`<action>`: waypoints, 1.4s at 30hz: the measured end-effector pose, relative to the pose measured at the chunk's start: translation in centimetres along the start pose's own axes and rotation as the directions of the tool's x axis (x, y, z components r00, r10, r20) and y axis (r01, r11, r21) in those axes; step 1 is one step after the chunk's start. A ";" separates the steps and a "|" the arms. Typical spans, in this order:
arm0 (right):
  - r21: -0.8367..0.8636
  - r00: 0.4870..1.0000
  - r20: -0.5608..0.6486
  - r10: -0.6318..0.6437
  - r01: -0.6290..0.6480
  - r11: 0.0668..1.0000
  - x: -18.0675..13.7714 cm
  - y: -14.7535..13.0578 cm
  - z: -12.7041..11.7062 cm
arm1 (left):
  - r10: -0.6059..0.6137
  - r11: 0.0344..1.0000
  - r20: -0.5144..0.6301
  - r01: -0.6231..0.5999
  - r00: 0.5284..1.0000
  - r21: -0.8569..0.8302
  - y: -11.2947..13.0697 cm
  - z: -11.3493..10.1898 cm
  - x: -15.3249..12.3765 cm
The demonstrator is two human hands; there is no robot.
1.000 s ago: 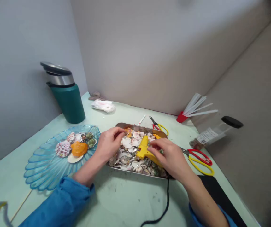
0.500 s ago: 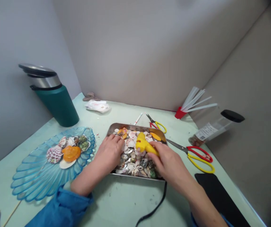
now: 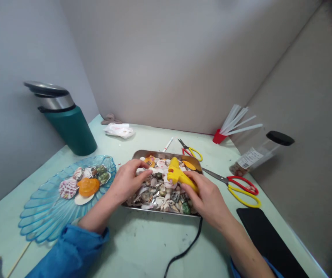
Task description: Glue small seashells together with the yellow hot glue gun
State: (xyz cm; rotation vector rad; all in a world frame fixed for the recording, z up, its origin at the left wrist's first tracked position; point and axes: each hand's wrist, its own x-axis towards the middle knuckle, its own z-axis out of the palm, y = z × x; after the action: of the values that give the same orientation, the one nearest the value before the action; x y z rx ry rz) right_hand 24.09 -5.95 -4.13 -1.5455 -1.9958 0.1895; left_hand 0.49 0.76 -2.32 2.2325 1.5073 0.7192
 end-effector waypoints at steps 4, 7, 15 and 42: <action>-0.193 0.998 0.052 -0.027 0.037 0.980 0.0 0.4 0.0 | -0.019 0.995 -0.003 0.018 1.000 -0.101 0.0 -0.4 0.1; -0.233 0.999 -0.006 -0.046 0.043 0.971 -0.1 -1.1 -0.5 | -0.025 0.983 -0.072 0.012 0.997 -0.184 0.8 -1.0 0.6; 0.735 0.919 0.379 -0.106 -0.229 0.638 -1.4 -13.5 3.1 | -0.142 0.732 -0.237 -0.059 0.961 -0.678 7.0 -3.1 3.0; 0.924 0.953 0.304 -0.006 -0.293 0.244 -0.7 -16.5 4.3 | -0.242 0.195 0.044 0.093 0.969 -0.976 7.2 -5.0 2.0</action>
State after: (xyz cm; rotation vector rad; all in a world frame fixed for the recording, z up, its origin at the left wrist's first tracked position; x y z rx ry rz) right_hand 8.13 -10.70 -0.27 -0.8059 -1.2776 1.4873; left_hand 3.60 -0.05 6.08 0.9747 0.7983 1.2770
